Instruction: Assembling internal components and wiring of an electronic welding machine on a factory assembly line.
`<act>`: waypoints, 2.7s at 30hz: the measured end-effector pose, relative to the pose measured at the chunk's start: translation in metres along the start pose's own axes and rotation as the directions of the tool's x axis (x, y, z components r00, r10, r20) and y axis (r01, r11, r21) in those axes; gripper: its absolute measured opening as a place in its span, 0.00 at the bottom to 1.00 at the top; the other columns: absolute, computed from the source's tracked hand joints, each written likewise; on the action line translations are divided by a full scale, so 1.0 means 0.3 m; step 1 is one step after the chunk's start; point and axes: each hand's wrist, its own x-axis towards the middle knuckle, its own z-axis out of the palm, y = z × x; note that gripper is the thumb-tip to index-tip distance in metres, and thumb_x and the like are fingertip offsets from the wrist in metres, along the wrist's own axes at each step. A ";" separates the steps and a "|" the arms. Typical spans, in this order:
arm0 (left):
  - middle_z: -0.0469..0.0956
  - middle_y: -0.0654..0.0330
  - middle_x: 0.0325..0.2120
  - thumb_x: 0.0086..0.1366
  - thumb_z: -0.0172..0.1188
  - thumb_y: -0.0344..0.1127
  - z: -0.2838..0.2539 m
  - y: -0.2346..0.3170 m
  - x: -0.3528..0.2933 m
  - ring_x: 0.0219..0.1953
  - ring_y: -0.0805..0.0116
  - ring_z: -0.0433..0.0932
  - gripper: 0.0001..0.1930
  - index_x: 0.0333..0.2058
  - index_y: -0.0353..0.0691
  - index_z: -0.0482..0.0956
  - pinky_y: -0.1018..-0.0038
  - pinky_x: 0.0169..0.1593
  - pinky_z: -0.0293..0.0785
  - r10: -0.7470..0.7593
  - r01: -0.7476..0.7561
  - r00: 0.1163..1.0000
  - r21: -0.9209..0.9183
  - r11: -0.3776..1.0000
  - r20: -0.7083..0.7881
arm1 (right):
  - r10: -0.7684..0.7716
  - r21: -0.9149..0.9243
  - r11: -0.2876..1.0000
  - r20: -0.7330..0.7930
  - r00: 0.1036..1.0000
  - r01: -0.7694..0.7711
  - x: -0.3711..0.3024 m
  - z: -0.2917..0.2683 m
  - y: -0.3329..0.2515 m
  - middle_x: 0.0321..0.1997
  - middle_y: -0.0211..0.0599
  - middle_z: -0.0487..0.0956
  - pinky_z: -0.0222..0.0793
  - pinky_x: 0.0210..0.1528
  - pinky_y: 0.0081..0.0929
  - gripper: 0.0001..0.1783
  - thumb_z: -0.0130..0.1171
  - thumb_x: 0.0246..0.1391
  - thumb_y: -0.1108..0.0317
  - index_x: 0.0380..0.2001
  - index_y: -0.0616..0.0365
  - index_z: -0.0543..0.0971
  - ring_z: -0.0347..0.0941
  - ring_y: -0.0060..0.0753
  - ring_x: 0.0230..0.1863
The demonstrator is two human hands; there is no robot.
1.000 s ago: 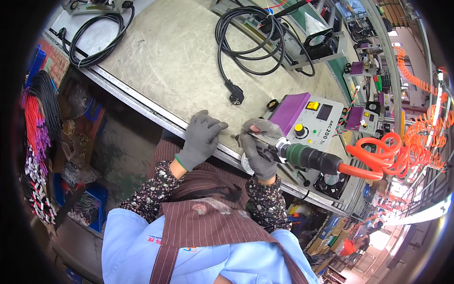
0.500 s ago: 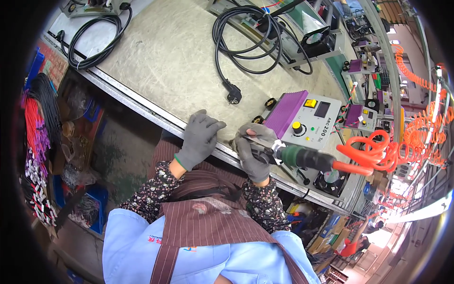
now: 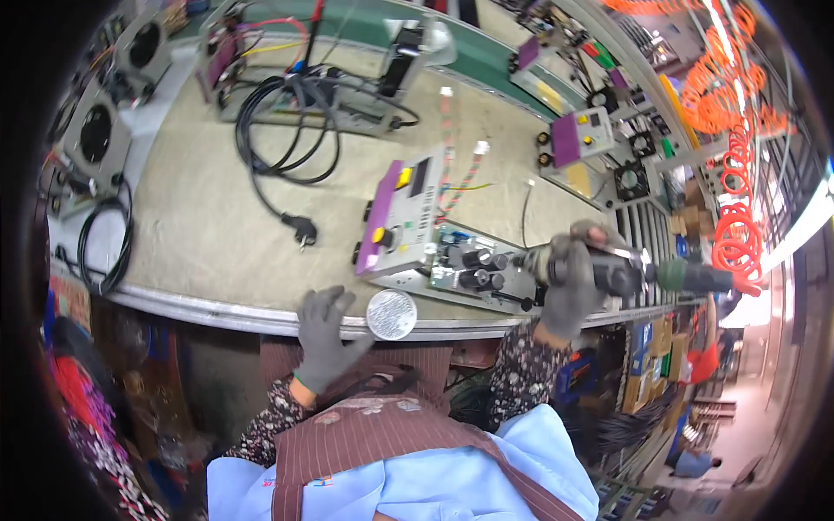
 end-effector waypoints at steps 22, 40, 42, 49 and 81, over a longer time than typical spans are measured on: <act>0.69 0.53 0.50 0.42 0.68 0.57 0.158 0.087 0.030 0.54 0.55 0.66 0.43 0.53 0.39 0.65 0.52 0.59 0.52 0.111 -0.168 0.972 0.280 0.945 0.206 | 0.107 -0.132 0.985 -0.030 0.994 -0.110 0.115 -0.257 0.410 0.35 0.30 0.78 0.67 0.24 0.13 0.18 0.62 0.46 0.82 0.42 0.59 0.73 0.72 0.14 0.27; 0.71 0.53 0.49 0.39 0.70 0.59 0.192 0.097 0.004 0.54 0.55 0.67 0.47 0.55 0.39 0.65 0.51 0.60 0.53 0.103 -0.151 0.981 0.313 0.938 0.166 | -0.154 0.000 0.988 -0.106 0.982 0.155 0.100 -0.373 -0.149 0.43 0.36 0.73 0.70 0.23 0.20 0.25 0.58 0.44 0.85 0.47 0.57 0.69 0.74 0.23 0.31; 0.71 0.52 0.49 0.39 0.71 0.57 0.197 0.105 0.006 0.54 0.54 0.66 0.46 0.55 0.38 0.66 0.51 0.60 0.53 0.123 -0.184 0.971 0.314 0.931 0.203 | -0.143 0.092 0.984 -0.100 0.985 0.152 0.076 -0.489 -0.308 0.41 0.38 0.73 0.73 0.29 0.24 0.24 0.57 0.44 0.84 0.47 0.59 0.69 0.74 0.27 0.32; 0.70 0.53 0.49 0.41 0.71 0.55 0.176 0.105 0.002 0.55 0.52 0.65 0.43 0.54 0.38 0.66 0.52 0.63 0.51 0.057 -0.107 0.981 0.279 0.954 0.184 | -0.104 -0.470 0.863 -0.525 0.845 -0.185 -0.001 -1.107 -0.182 0.31 0.27 0.75 0.69 0.35 0.20 0.13 0.64 0.48 0.74 0.39 0.55 0.75 0.72 0.21 0.31; 0.59 0.45 0.62 0.43 0.72 0.46 -0.133 -0.284 0.070 0.64 0.45 0.57 0.53 0.65 0.37 0.52 0.55 0.66 0.52 -0.325 0.534 0.764 0.262 0.804 -0.558 | -0.157 -0.724 0.662 0.116 0.981 0.191 0.248 -0.137 0.275 0.32 0.42 0.80 0.71 0.37 0.28 0.11 0.58 0.55 0.67 0.38 0.63 0.77 0.77 0.34 0.32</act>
